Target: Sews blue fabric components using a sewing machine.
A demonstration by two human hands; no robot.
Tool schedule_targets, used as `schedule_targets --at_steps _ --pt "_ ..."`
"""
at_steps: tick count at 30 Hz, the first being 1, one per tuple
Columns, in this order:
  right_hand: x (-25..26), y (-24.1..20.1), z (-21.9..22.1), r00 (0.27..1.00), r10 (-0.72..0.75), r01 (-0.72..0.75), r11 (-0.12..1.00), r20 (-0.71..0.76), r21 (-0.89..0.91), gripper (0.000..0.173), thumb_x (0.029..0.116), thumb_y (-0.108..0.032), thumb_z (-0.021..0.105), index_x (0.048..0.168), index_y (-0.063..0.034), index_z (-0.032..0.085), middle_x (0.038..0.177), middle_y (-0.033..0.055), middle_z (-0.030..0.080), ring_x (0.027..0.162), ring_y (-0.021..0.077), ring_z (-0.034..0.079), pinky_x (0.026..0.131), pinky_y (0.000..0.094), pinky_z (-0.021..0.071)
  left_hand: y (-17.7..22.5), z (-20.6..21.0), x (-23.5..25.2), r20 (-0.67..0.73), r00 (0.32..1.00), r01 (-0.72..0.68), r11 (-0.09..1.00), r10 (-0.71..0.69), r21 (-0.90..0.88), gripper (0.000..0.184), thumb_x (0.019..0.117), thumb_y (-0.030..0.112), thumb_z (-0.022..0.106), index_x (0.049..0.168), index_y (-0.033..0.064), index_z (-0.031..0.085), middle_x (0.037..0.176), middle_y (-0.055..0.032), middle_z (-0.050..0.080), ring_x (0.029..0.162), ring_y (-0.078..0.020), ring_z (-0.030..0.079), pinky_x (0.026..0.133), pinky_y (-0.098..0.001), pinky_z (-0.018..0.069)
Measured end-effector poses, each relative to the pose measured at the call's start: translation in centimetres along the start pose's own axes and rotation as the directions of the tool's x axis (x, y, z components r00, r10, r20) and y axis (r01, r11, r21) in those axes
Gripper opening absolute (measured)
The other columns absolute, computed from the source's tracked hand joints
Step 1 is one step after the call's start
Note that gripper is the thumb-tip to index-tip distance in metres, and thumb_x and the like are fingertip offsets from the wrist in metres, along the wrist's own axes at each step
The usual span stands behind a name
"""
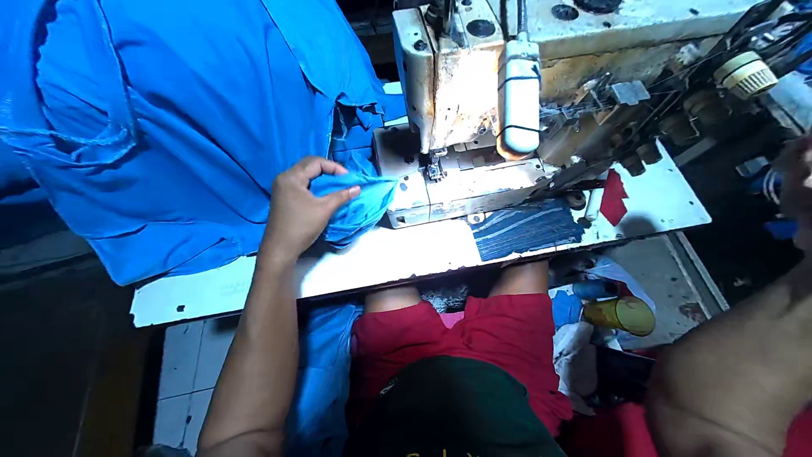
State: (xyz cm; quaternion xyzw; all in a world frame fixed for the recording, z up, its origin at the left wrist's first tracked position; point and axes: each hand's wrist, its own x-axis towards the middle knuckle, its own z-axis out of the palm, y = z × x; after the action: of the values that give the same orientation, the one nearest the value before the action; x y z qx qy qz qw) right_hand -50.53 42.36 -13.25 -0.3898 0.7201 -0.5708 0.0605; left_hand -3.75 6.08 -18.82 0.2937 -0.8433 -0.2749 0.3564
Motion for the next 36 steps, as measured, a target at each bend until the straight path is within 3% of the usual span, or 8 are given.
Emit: schedule_targets --at_steps 4,8,10,13,18,25,31,36 --pt "-6.5 -2.1 6.1 0.921 -0.104 0.127 0.991 0.376 -0.037 0.019 0.0975 -0.040 0.067 0.097 -0.0215 0.069 0.078 -0.0118 0.063 0.062 -0.0009 0.056 0.055 0.0194 0.0499 0.8 0.4 -4.8 -0.057 0.993 -0.113 0.987 0.107 -0.110 0.029 0.0795 0.005 0.083 0.104 0.0078 0.069 0.111 -0.0038 0.066 0.101 -0.0118 0.064 0.086 -0.0293 0.0564" --pt "-9.7 -1.3 15.0 0.764 -0.117 0.152 0.988 0.635 -0.001 0.035 0.1081 -0.036 0.048 0.124 -0.0117 0.066 0.093 0.0009 0.069 0.078 0.0097 0.064 0.070 0.0320 0.0571 0.4 2.4 -6.4 -0.178 0.957 -0.258 0.950 0.227 -0.177 0.023 0.0782 0.002 0.084 0.096 0.0086 0.072 0.110 -0.0031 0.062 0.103 -0.0123 0.062 0.086 -0.0264 0.0555" --pt "-10.0 -1.1 18.4 0.745 -0.207 0.239 0.970 0.634 0.036 0.037 0.1101 -0.033 0.041 0.127 -0.0131 0.068 0.102 -0.0007 0.069 0.088 0.0082 0.065 0.079 0.0323 0.0565 0.6 3.1 -6.8 -0.209 0.945 -0.292 0.934 0.250 -0.206 0.017 0.0785 -0.002 0.079 0.090 0.0080 0.073 0.107 -0.0034 0.060 0.099 -0.0119 0.059 0.083 -0.0254 0.0535" --pt "-9.4 -2.0 22.4 0.756 -0.313 0.418 0.907 0.574 -0.055 0.033 0.1066 -0.025 0.050 0.130 -0.0143 0.070 0.113 -0.0001 0.070 0.104 0.0092 0.066 0.091 0.0337 0.0560 0.7 3.8 -7.5 -0.240 0.931 -0.326 0.925 0.277 -0.198 0.014 0.0792 -0.005 0.077 0.085 0.0070 0.074 0.105 -0.0048 0.059 0.098 -0.0124 0.058 0.082 -0.0252 0.0521" --pt "-7.1 -2.8 28.2 0.718 -0.535 0.678 0.682 0.446 -0.273 0.030 0.1022 -0.021 0.061 0.125 -0.0026 0.067 0.113 0.0142 0.071 0.102 0.0284 0.070 0.086 0.0460 0.0581 0.5 4.5 -8.1 -0.301 0.914 -0.329 0.931 0.271 -0.159 0.013 0.0778 -0.005 0.079 0.082 0.0070 0.075 0.104 -0.0054 0.058 0.094 -0.0114 0.056 0.079 -0.0225 0.0508" --pt "-5.1 -4.9 32.9 0.698 -0.533 0.716 0.532 0.479 -0.452 0.019 0.0947 -0.011 0.058 0.109 -0.0018 0.067 0.095 0.0177 0.063 0.090 0.0368 0.065 0.070 0.0486 0.0520 0.3 5.0 -8.1 -0.396 0.861 -0.397 0.908 0.319 -0.132 0.015 0.0769 -0.004 0.080 0.082 0.0099 0.076 0.107 -0.0056 0.058 0.099 -0.0119 0.055 0.085 -0.0230 0.0491" --pt "-4.5 -5.8 33.9 0.712 -0.491 0.700 0.552 0.503 -0.453 0.018 0.0902 -0.001 0.060 0.105 -0.0035 0.069 0.097 0.0172 0.064 0.091 0.0369 0.066 0.064 0.0476 0.0530 0.3 5.6 -8.0 -0.454 0.840 -0.408 0.898 0.298 -0.164 0.017 0.0755 -0.005 0.081 0.079 0.0110 0.076 0.108 -0.0037 0.059 0.101 -0.0111 0.056 0.086 -0.0227 0.0498" --pt "-5.6 -4.5 32.3 0.769 -0.499 0.612 0.755 0.398 -0.236 0.025 0.1024 -0.022 0.058 0.117 -0.0037 0.068 0.103 0.0135 0.069 0.097 0.0288 0.068 0.081 0.0469 0.0560 0.7 5.5 -8.0 -0.417 0.865 -0.390 0.897 0.278 -0.211 0.018 0.0761 -0.007 0.079 0.082 0.0099 0.075 0.118 -0.0060 0.059 0.108 -0.0144 0.056 0.091 -0.0267 0.0513"
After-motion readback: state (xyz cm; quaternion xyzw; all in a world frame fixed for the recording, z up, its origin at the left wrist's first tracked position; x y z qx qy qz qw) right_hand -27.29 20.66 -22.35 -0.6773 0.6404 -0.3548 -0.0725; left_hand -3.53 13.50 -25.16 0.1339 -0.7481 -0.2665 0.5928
